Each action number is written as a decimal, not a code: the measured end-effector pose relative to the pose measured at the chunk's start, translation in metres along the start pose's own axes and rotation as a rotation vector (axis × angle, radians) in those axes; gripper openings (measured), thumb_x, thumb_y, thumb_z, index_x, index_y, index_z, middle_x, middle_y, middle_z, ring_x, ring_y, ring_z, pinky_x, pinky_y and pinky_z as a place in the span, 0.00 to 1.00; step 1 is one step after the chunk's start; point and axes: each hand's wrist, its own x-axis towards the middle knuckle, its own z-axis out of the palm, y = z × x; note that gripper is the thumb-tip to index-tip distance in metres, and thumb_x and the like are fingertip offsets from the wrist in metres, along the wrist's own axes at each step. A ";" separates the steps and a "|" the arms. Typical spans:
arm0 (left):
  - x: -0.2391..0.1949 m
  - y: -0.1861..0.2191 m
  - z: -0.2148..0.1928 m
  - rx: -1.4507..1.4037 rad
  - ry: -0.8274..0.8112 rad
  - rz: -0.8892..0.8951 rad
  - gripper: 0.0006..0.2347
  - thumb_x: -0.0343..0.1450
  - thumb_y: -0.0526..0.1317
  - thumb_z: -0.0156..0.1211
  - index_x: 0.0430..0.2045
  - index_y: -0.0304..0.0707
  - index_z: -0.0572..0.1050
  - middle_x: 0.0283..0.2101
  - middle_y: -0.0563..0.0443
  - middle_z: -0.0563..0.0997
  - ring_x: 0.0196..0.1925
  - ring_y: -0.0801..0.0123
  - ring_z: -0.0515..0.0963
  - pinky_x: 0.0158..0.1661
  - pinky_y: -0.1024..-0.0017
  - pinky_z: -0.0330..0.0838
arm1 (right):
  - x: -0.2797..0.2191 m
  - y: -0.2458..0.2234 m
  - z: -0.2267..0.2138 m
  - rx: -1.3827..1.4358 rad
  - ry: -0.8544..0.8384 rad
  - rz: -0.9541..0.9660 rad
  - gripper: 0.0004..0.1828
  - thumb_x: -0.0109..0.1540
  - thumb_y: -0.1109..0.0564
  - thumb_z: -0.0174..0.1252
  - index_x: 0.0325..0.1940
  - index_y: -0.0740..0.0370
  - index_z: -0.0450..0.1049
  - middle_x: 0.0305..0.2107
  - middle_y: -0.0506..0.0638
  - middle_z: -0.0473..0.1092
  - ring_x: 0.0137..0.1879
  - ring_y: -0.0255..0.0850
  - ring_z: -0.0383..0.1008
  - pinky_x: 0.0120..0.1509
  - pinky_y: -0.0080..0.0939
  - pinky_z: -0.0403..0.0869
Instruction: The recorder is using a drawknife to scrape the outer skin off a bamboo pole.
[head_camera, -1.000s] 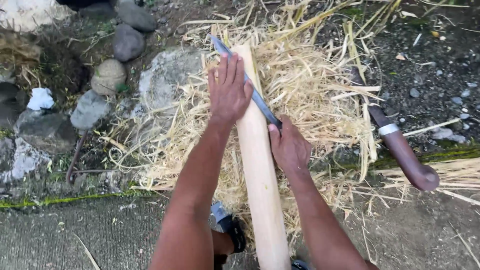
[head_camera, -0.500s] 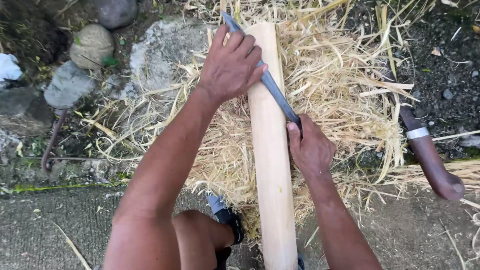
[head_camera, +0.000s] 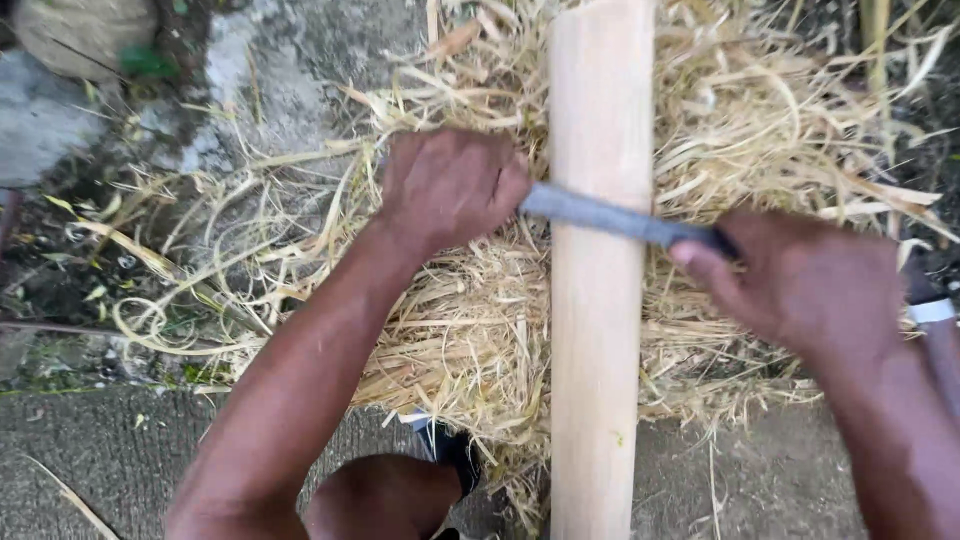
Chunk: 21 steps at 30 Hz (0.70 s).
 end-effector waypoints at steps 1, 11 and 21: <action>0.011 -0.007 0.000 -0.018 -0.018 -0.009 0.15 0.70 0.48 0.40 0.18 0.45 0.74 0.11 0.58 0.67 0.10 0.72 0.60 0.10 0.59 0.60 | 0.016 0.008 -0.003 0.006 -0.023 -0.013 0.40 0.66 0.21 0.30 0.24 0.50 0.71 0.11 0.38 0.54 0.14 0.32 0.45 0.17 0.38 0.51; 0.024 -0.030 -0.003 0.080 0.425 0.187 0.22 0.74 0.58 0.40 0.17 0.46 0.73 0.14 0.58 0.67 0.15 0.71 0.64 0.15 0.62 0.54 | 0.077 0.033 -0.025 0.145 -0.191 0.086 0.39 0.67 0.23 0.33 0.32 0.54 0.76 0.06 0.43 0.56 0.10 0.34 0.52 0.16 0.45 0.59; 0.020 -0.010 -0.005 0.280 0.283 0.219 0.35 0.72 0.77 0.30 0.18 0.49 0.74 0.16 0.55 0.70 0.17 0.72 0.68 0.13 0.65 0.57 | 0.060 0.051 0.007 0.258 -0.057 -0.016 0.40 0.70 0.23 0.31 0.28 0.53 0.73 0.09 0.41 0.54 0.13 0.33 0.48 0.17 0.44 0.56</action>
